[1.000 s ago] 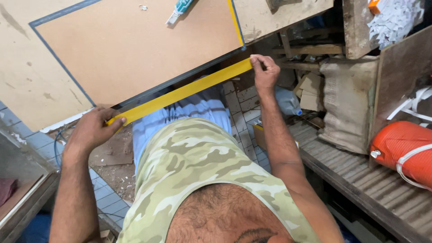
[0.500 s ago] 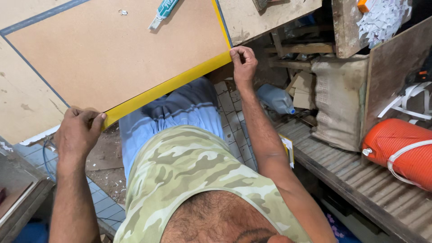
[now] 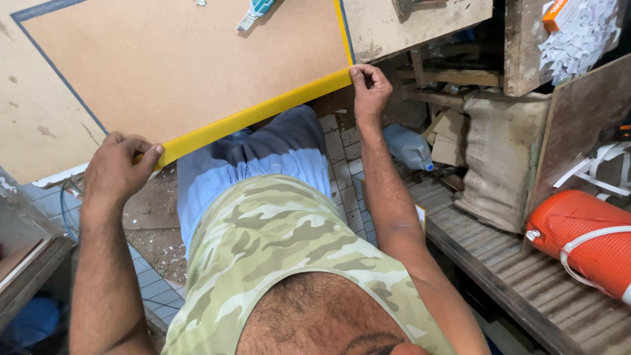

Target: The person applies yellow tape along the edges of a rectangular cardboard board, cuts the tape with a utility knife, and places small white paper pieces on the taped edges. The person then uses pliers to adjust the utility knife blade before continuing to tape another board.

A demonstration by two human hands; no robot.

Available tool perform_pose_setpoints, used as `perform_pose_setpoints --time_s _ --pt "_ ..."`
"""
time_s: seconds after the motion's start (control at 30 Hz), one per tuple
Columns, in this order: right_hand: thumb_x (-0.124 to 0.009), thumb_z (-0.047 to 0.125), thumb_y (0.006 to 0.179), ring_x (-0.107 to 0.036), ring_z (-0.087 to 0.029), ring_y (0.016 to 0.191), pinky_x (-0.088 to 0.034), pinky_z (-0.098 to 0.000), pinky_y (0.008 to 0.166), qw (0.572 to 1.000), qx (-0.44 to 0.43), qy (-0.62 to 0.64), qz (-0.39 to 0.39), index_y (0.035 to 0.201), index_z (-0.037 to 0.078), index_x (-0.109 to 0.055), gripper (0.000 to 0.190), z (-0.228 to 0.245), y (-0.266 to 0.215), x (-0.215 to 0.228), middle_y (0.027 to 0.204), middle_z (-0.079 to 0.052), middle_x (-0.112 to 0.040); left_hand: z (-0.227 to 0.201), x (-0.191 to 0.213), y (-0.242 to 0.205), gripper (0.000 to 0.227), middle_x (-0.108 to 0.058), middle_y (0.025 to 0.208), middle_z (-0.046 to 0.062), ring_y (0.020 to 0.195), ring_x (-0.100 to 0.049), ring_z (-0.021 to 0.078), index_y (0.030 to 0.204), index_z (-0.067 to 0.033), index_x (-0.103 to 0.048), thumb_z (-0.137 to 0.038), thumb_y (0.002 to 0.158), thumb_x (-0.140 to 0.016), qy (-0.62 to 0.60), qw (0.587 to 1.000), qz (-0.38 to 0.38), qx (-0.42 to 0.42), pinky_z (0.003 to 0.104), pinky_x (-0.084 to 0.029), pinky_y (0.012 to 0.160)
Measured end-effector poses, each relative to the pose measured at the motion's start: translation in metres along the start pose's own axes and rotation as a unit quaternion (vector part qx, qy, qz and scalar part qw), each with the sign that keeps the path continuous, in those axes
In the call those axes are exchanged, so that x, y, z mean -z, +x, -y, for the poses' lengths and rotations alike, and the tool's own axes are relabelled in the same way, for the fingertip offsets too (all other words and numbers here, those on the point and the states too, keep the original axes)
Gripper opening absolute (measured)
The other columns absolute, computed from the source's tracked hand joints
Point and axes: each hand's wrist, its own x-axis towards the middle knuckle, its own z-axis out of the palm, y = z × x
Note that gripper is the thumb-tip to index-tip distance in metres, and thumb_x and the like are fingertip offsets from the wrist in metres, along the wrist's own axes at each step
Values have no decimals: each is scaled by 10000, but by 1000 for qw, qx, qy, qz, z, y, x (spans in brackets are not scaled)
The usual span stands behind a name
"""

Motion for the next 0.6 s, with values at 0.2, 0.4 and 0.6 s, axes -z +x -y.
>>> perform_pose_setpoints --time_s 0.2,0.4,0.6 --pt "-796 105 956 -573 -30 732 -488 -206 660 1000 -6 -6 -2 957 -10 -760 120 4 1 -1 821 40 -693 1 1 7 350 -630 964 161 885 -659 342 976 -79 -785 -419 981 -702 -6 1000 16 10 486 -514 775" --pt "-808 112 949 -560 -22 716 -474 -201 642 1000 -7 -19 -4 945 -11 -761 131 11 1 -2 805 45 -686 1 1 10 356 -643 995 155 910 -660 344 946 -87 -778 -429 976 -682 -4 1000 18 15 495 -513 798" --pt "-814 98 971 -535 -42 726 -456 -211 649 999 -26 -48 -5 987 -9 -763 119 22 -1 -5 838 26 -677 0 -3 10 356 -664 1026 162 944 -660 366 917 -95 -781 -428 969 -668 -2 1000 -2 20 509 -508 820"
